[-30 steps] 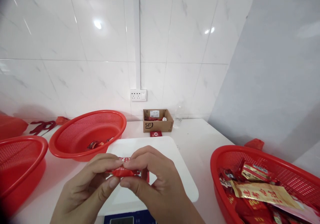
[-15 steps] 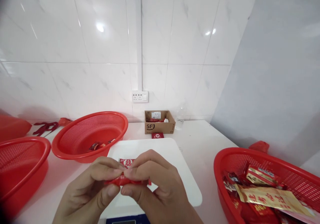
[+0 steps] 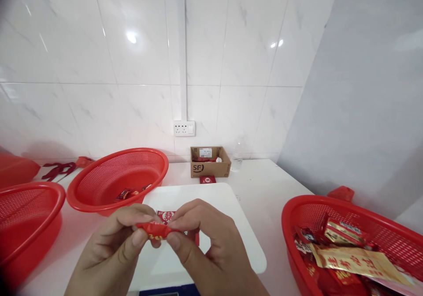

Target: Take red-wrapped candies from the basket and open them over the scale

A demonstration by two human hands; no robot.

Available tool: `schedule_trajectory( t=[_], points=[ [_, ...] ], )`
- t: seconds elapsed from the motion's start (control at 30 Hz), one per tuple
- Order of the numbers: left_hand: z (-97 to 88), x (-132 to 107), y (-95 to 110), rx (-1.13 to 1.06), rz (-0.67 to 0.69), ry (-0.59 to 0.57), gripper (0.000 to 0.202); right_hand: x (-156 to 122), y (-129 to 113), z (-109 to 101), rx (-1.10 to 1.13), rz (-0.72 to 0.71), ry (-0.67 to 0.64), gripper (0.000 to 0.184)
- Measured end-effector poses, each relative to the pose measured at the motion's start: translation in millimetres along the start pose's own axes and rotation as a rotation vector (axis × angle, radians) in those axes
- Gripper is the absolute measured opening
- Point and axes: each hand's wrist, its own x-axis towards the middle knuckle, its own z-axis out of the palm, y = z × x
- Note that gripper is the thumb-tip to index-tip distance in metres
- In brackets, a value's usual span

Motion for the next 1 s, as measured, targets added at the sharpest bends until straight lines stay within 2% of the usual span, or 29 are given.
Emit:
schedule_trajectory(
  t=[0.07,0.23,0.33,0.7,1.0],
  points=[
    [1.2,0.8,0.3,-0.009,0.001,0.037,0.006,-0.7,0.2,-0.3,-0.012,0.009,0.007,0.012],
    [3.2,2.8,0.4,0.027,0.063,0.004,0.001,2.5,1.0,-0.4,-0.064,-0.015,-0.023,0.006],
    [4.5,1.6,-0.1,0.024,0.053,0.024,0.002,6.4,0.6,1.3,-0.107,-0.060,-0.039,0.022],
    [5.2,-0.2,-0.8,0.025,0.016,-0.012,0.003,5.5,0.3,3.3,-0.181,-0.176,-0.002,0.007],
    [5.7,-1.4,-2.9,0.034,0.047,-0.039,0.002,7.5,-0.4,6.5,-0.277,-0.294,0.038,0.011]
  ],
)
